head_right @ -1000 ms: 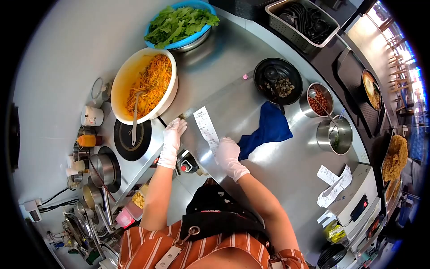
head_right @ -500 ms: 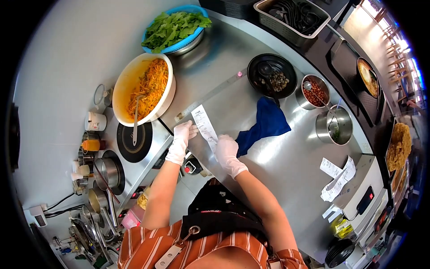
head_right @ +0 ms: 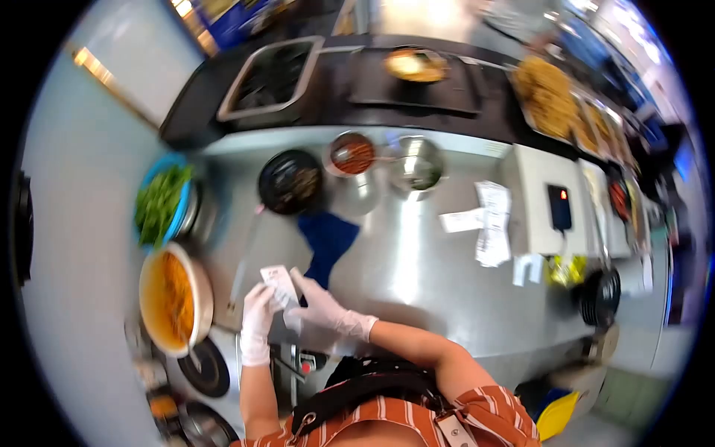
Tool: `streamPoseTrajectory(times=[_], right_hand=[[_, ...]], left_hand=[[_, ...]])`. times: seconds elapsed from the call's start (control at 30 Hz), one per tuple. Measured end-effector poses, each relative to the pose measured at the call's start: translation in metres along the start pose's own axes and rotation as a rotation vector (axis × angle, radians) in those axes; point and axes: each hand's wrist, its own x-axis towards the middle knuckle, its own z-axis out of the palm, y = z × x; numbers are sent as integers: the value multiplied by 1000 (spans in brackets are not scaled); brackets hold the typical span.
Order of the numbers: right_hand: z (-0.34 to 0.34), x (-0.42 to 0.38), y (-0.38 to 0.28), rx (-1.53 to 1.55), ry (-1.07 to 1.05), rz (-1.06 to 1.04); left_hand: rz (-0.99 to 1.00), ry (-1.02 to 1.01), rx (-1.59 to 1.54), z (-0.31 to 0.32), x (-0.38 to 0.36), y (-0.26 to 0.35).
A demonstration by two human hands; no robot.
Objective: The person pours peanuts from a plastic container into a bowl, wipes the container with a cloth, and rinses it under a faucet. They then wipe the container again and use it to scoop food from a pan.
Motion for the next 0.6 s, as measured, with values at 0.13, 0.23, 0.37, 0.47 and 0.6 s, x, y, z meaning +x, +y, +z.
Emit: streamPoseTrajectory(times=[0.13,0.23,0.37,0.47,0.6], right_hand=[[-64,-38,-20,191,174,82],[-125,-73,-21,472,300,212],[-209,-122,-21,462,681,169],[-268,-153,-5,310,829,206],[-326,-172,20,402,1029,150]], left_hand=[[-46,-283,59,100,13,17],[2,-495,177,174,44,8],[90,-674,393,299,71,-10],[113,-781,379,383,90,-48],[42,-678,420,458,110,-88]])
